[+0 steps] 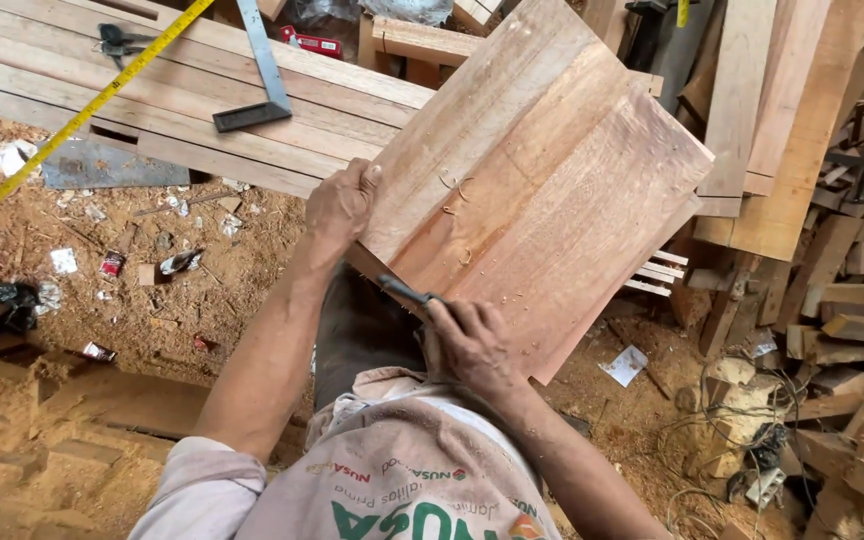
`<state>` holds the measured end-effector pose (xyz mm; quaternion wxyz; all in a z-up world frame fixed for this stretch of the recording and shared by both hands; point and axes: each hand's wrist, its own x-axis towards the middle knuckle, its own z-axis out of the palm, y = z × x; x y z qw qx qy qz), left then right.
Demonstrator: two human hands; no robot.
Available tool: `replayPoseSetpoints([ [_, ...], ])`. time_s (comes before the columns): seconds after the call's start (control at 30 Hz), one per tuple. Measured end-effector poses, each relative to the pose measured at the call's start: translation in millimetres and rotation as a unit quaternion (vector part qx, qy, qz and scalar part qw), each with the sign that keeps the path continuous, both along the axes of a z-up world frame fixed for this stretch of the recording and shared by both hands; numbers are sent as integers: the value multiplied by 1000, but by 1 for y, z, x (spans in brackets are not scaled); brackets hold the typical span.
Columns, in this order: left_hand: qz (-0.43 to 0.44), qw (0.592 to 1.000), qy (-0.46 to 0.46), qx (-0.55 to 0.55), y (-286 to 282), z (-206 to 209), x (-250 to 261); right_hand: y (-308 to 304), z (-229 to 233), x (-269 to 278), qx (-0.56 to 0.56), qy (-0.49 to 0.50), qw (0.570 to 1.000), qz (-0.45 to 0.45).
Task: Applying glue to wooden strips and using a small hand tool to plane or scrape a wooden panel on the workshop floor.
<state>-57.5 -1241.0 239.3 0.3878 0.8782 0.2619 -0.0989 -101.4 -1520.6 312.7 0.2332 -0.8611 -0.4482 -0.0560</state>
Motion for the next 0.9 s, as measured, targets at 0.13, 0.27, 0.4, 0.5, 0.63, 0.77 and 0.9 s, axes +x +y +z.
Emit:
replayPoseSetpoints([
  [0.13, 12, 999, 20, -35, 3, 2, 3, 7, -7, 9, 18, -33, 999, 17],
  [0.27, 19, 998, 36, -48, 7, 3, 3, 5, 3, 62, -14, -70, 997, 6],
  [0.4, 34, 998, 33, -37, 3, 7, 5, -47, -65, 151, 15, -80, 992, -101],
  [0.5, 32, 998, 45, -37, -1, 26, 7, -16, -29, 136, -4, -154, 981, -119],
  [0.63, 21, 996, 63, -54, -3, 58, 8, 10, 14, 44, -214, -318, 921, -66],
  [0.77, 28, 996, 57, -58, -3, 50, 13, -1, -1, 39, -25, 5, 999, -20],
  [0.9, 38, 998, 41, -35, -3, 36, 7, -36, -68, 124, -60, -75, 992, -84],
])
